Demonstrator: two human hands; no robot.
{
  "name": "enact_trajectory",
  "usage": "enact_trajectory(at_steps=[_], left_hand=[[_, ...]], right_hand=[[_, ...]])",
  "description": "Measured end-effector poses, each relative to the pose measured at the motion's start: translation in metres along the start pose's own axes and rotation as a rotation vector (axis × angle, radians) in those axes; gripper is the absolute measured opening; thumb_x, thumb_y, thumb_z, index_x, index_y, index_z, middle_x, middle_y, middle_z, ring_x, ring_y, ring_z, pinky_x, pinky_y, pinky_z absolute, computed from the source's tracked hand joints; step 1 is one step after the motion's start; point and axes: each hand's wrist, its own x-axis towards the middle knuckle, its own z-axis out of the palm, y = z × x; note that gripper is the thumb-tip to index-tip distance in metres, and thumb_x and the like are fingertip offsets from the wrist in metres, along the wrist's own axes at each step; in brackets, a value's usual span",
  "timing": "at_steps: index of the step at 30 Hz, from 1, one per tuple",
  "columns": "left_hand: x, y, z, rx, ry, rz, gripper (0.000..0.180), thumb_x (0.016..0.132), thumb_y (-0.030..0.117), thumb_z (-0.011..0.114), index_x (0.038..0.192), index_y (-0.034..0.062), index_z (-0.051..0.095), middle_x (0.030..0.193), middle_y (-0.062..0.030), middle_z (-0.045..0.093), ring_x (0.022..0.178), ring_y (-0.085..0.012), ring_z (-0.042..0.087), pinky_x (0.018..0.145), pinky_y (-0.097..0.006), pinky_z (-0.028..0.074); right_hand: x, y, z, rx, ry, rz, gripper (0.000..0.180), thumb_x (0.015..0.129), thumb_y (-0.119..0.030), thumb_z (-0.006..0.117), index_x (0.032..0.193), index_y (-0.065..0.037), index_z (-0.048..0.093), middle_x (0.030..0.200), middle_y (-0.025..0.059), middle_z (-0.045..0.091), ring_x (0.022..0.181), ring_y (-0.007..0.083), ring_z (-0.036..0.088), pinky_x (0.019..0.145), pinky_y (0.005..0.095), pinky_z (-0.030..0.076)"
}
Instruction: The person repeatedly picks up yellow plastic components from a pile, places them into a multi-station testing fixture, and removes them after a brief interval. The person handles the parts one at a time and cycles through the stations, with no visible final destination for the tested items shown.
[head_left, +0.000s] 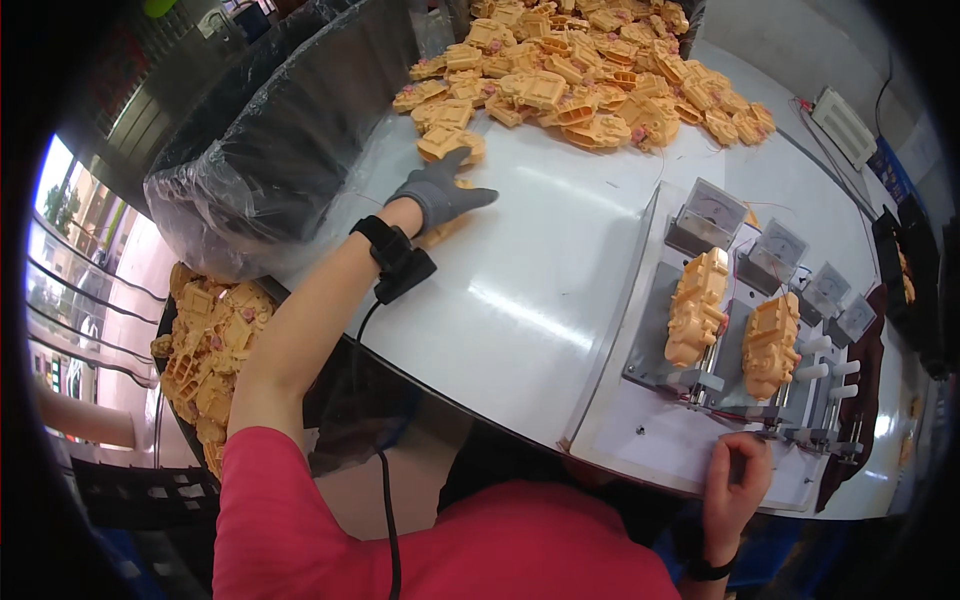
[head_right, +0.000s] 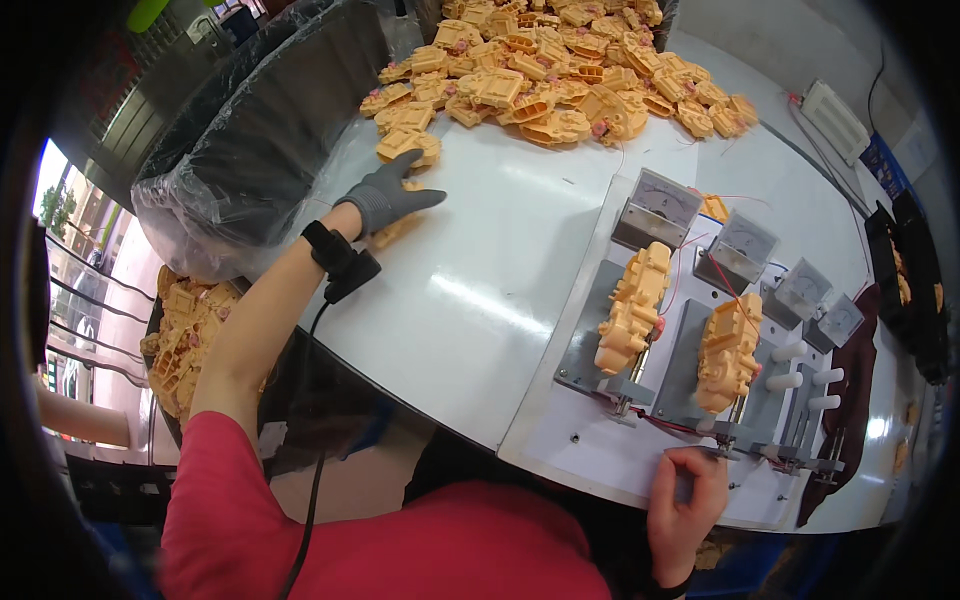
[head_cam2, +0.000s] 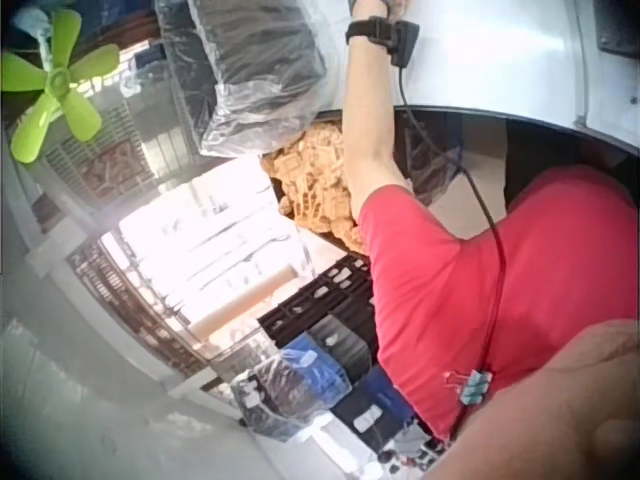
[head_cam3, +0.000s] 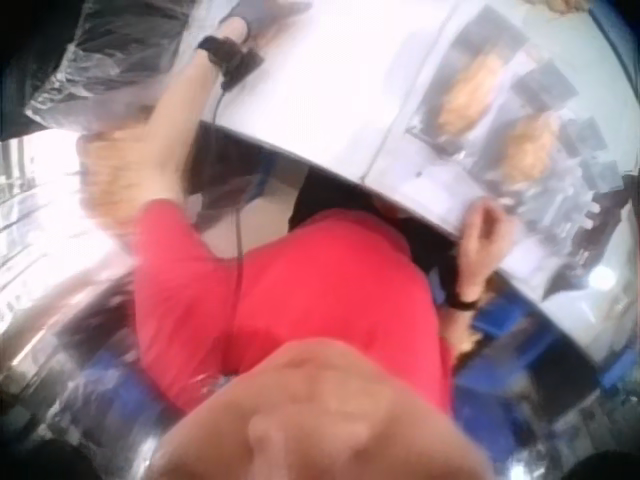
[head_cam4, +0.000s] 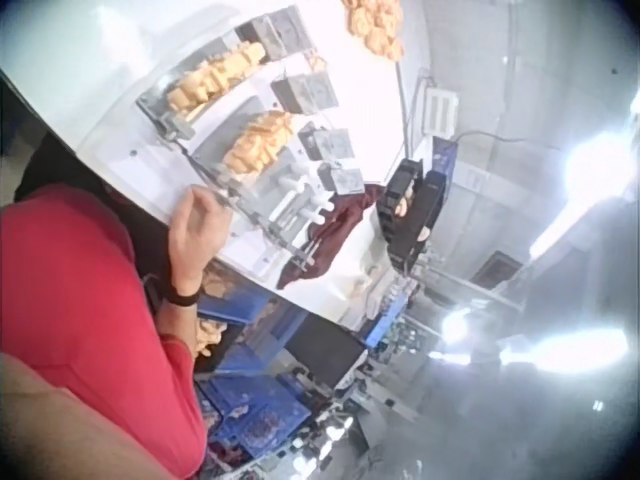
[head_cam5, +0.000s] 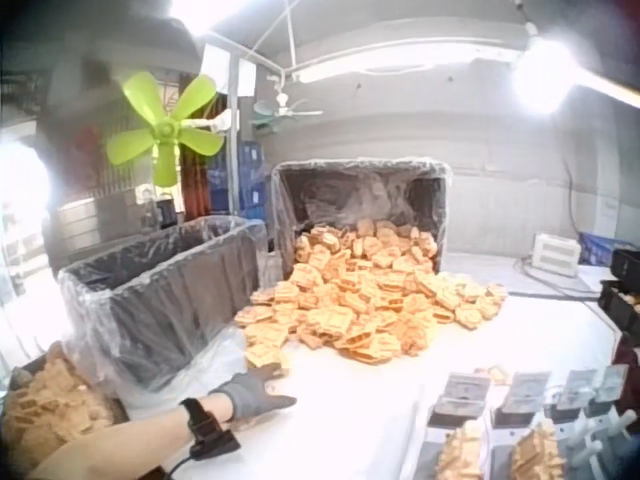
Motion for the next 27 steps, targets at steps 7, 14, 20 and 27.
enact_trajectory(at_steps=[7,14,20,27], left_hand=[[0.003,0.055,0.023,-0.082,-0.026,0.388,0.089,0.085,0.059,0.066,0.152,0.0091,0.038,0.153,-0.0207,0.042,0.142,-0.0351,0.040,0.116,-0.039,0.034],[0.007,0.064,0.007,-0.012,0.134,0.563,0.072,0.086,0.049,0.067,0.145,0.0102,0.050,0.145,-0.0221,0.050,0.135,-0.0374,0.046,0.114,-0.042,0.036],[0.048,0.170,-0.005,-0.101,-0.261,0.872,0.070,0.088,0.048,0.068,0.145,0.0119,0.051,0.144,-0.0201,0.052,0.135,-0.0335,0.048,0.114,-0.039,0.037],[0.108,0.274,0.040,0.017,-0.668,0.822,0.081,0.088,0.049,0.070,0.151,0.0076,0.041,0.152,-0.0229,0.042,0.144,-0.0317,0.038,0.118,-0.042,0.031]], right_hand=[[0.000,-0.004,-0.001,0.031,0.034,0.019,0.009,0.083,0.003,0.067,0.090,-0.002,0.063,0.087,0.0109,0.062,0.081,0.0261,0.059,0.074,0.0340,0.047],[0.004,-0.004,-0.002,0.039,0.017,-0.010,0.012,0.080,0.002,0.071,0.088,-0.004,0.064,0.084,0.0091,0.065,0.078,0.0268,0.060,0.073,0.0353,0.047],[0.004,0.000,-0.004,0.003,0.005,-0.029,0.016,0.077,0.001,0.074,0.088,-0.005,0.064,0.084,0.0086,0.066,0.077,0.0283,0.060,0.070,0.0370,0.046],[0.006,0.001,-0.006,0.043,0.058,-0.055,0.022,0.073,0.001,0.077,0.090,-0.008,0.065,0.085,0.0091,0.065,0.075,0.0298,0.060,0.067,0.0378,0.045]])
